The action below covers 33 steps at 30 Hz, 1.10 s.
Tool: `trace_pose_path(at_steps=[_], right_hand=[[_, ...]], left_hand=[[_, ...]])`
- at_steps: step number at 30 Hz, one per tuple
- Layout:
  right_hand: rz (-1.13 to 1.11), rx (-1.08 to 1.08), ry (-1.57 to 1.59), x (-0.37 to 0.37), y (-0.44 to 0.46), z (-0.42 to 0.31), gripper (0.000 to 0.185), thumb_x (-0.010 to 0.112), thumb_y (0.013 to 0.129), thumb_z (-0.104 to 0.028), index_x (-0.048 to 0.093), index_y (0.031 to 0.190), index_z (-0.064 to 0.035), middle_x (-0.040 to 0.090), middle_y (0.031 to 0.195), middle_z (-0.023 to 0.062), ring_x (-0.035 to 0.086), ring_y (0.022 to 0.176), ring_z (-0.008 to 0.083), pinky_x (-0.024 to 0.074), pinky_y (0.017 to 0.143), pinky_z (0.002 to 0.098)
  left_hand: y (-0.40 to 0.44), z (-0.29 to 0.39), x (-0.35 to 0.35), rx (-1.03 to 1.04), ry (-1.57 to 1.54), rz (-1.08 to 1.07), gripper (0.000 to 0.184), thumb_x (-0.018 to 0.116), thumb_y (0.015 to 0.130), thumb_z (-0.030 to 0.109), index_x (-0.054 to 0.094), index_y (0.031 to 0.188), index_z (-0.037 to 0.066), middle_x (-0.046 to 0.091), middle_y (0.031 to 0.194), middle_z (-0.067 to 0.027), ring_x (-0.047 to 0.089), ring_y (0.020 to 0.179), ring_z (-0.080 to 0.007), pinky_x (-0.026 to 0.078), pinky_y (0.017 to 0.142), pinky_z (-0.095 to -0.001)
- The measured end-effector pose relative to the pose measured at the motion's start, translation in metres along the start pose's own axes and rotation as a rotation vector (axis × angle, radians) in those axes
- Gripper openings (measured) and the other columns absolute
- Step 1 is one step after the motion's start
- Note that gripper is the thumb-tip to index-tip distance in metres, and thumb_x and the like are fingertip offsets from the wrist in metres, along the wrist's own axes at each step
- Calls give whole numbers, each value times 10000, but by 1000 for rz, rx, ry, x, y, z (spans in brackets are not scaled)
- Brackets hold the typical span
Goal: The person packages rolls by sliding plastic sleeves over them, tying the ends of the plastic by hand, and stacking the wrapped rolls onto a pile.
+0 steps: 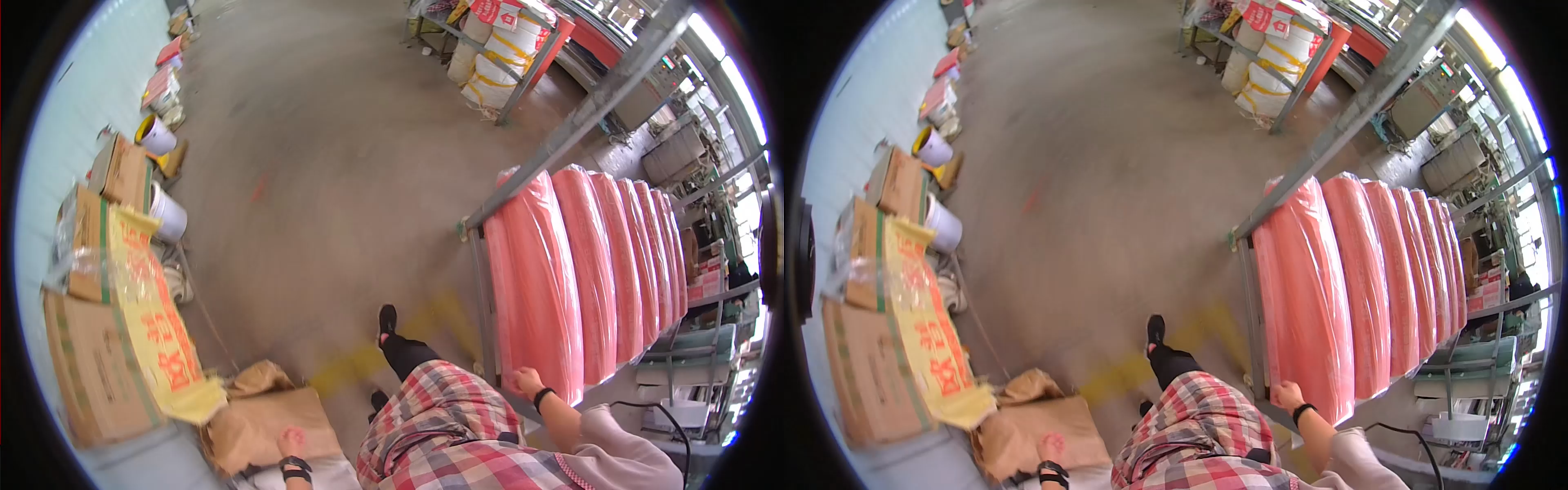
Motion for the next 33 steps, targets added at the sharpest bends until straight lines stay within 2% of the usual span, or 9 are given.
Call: trace_pose_path(at_steps=[1,5,10,16,21,23,26,29,33], right_hand=[[17,1,5,-14,-3,10,127,556,739,-142,620,770,-36,583,616,88,573,539,197,469,423,340],[-55,317,-4,21,51,-45,103,519,800,-118,569,819,-30,564,657,84,573,565,200,459,455,311],[76,7,335,31,82,-298,140,547,823,-195,551,878,-67,572,705,61,577,611,175,457,523,275],[354,-466,1120,-117,127,-491,314,411,892,-403,523,801,-125,555,728,16,545,698,180,423,617,314],[1063,-531,1464,-193,73,-586,375,423,874,-426,570,918,-84,578,790,46,554,781,206,428,743,341],[486,-861,1334,-215,103,-611,490,404,852,-480,528,1099,-76,558,1103,116,497,1050,314,344,953,463],[532,-683,1418,-200,109,-602,453,431,837,-479,592,973,-78,609,970,125,537,986,294,370,927,456],[644,-574,1573,-184,112,-595,334,445,859,-403,565,844,-91,593,797,86,544,829,260,400,869,425],[812,-481,1630,-185,111,-592,421,473,869,-336,387,495,-162,407,518,-11,438,545,149,420,702,343]], left_hand=[[-17,49,29,51,-17,18,249,604,786,196,533,1012,118,593,804,-71,574,685,-183,474,589,-303],[12,192,127,81,-58,64,122,525,806,121,523,927,104,583,741,-52,580,661,-162,496,558,-291],[52,158,210,-238,383,-175,89,522,795,179,571,852,132,563,677,-39,581,666,-192,468,516,-340],[117,288,314,-231,616,-241,55,525,776,161,571,779,130,556,659,-33,566,627,-174,453,495,-322],[217,411,452,-129,848,-421,62,528,760,146,571,718,128,550,643,-29,553,594,-158,441,478,-307],[278,491,519,-28,822,-482,73,530,753,140,571,694,128,547,637,-27,548,581,-152,436,471,-301],[301,658,638,-9,458,-76,161,533,805,182,526,962,145,566,697,-26,541,578,-153,449,489,-290],[318,780,771,155,440,-160,189,515,853,228,509,1019,137,579,798,-16,561,681,-151,457,559,-300],[335,809,920,226,591,-221,208,496,860,216,509,1050,132,582,805,-38,567,692,-162,468,572,-306]])
Point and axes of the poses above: each hand's wrist, its own y-axis towards the middle knuckle, its own x-axis out of the palm, z = x × y, the point moved 9 cm from there along y, towards the middle knuckle
